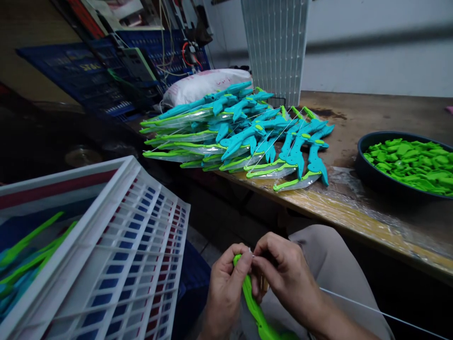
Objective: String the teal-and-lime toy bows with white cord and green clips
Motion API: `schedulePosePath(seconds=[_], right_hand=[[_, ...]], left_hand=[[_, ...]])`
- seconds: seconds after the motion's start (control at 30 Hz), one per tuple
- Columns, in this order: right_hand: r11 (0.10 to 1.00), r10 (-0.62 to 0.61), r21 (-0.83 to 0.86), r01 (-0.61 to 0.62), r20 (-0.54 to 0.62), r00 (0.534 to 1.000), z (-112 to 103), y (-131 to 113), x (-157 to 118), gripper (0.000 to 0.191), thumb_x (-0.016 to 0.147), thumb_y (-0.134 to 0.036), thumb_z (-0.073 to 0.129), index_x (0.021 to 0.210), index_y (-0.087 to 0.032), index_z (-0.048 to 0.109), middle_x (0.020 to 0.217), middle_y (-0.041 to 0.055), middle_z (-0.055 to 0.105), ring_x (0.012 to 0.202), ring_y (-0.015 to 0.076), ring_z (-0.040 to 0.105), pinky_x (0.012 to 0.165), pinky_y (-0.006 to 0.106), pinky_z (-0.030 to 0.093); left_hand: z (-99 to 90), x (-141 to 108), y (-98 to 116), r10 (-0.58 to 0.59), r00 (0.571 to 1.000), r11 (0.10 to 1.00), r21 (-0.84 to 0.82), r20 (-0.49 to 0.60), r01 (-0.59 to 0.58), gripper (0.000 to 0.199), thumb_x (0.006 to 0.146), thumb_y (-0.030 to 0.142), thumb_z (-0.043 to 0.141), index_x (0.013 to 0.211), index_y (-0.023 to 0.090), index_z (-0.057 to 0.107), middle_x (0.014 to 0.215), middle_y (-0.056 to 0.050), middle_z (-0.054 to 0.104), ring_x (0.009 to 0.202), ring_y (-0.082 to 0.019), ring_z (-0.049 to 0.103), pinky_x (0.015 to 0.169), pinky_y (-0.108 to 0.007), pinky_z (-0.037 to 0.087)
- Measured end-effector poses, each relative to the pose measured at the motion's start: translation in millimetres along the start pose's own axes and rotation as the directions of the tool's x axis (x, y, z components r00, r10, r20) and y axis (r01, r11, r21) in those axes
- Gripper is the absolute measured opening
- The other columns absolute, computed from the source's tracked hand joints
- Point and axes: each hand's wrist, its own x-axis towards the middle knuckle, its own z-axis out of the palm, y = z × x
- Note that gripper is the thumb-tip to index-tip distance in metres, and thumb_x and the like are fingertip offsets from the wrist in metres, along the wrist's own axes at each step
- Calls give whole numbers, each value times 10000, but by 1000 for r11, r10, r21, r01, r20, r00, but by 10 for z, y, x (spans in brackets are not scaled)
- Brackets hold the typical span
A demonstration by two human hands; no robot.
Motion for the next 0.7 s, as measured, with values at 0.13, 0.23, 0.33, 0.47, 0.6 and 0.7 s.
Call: schedulePosePath(seconds=[0.13, 0.23, 0.33, 0.47, 0.6, 0.7], right_hand=[[983, -181, -23, 182, 19, 983, -72, -11, 12, 174, 962, -49, 535, 907, -198, 606, 973, 31, 631, 831, 118, 639, 729, 206, 500], [952, -296, -54, 301, 86, 951, -106, -27, 29, 193, 990, -47, 459, 962, -192, 584, 1114, 83, 622, 889, 134, 642, 772, 232, 522], [919, -358, -108, 378, 170, 918, -111, -41, 34, 199, 997, -56, 414, 918, -192, 534, 945, 69, 620, 802, 155, 602, 703, 255, 492], [984, -165, -45, 175, 170, 972, -104, -58, 6, 196, 1013, -111, 444, 853, -198, 515, 807, 22, 587, 676, 135, 599, 643, 248, 474], [948, 181, 223, -228, 211, 961, -107, -46, -4, 123, 997, -173, 553, 877, -195, 566, 728, -11, 644, 595, 128, 662, 608, 226, 514], [872, 262, 356, -336, 240, 935, -115, -18, 26, 114, 952, -228, 640, 863, -201, 574, 681, -23, 653, 572, 144, 666, 580, 233, 522]], left_hand=[[38, 33, 44, -37, 999, 997, -67, 2, 37, 359, 873, 483, 774, 760, 186, 607, 434, 42, 569, 343, -114, 523, 375, -187, 447], [31, 81, 96, -70, 992, 989, -123, 101, 82, 400, 806, 488, 832, 703, 174, 607, 432, 30, 571, 335, -122, 539, 360, -185, 446], [9, 107, 108, -88, 987, 986, -130, 136, 106, 427, 774, 492, 861, 670, 161, 612, 443, 17, 582, 337, -113, 542, 360, -173, 436], [-21, 92, 64, -54, 995, 993, -104, 81, 63, 376, 810, 453, 848, 711, 159, 636, 478, 27, 595, 368, -104, 565, 391, -164, 445], [-79, 78, 22, -18, 993, 1000, -15, 114, 20, 364, 845, 455, 817, 737, 165, 625, 488, 24, 610, 383, -120, 580, 418, -195, 476], [-133, 86, 35, -14, 986, 999, 37, 164, 8, 325, 886, 431, 781, 768, 166, 635, 507, 11, 643, 400, -130, 603, 436, -204, 486]])
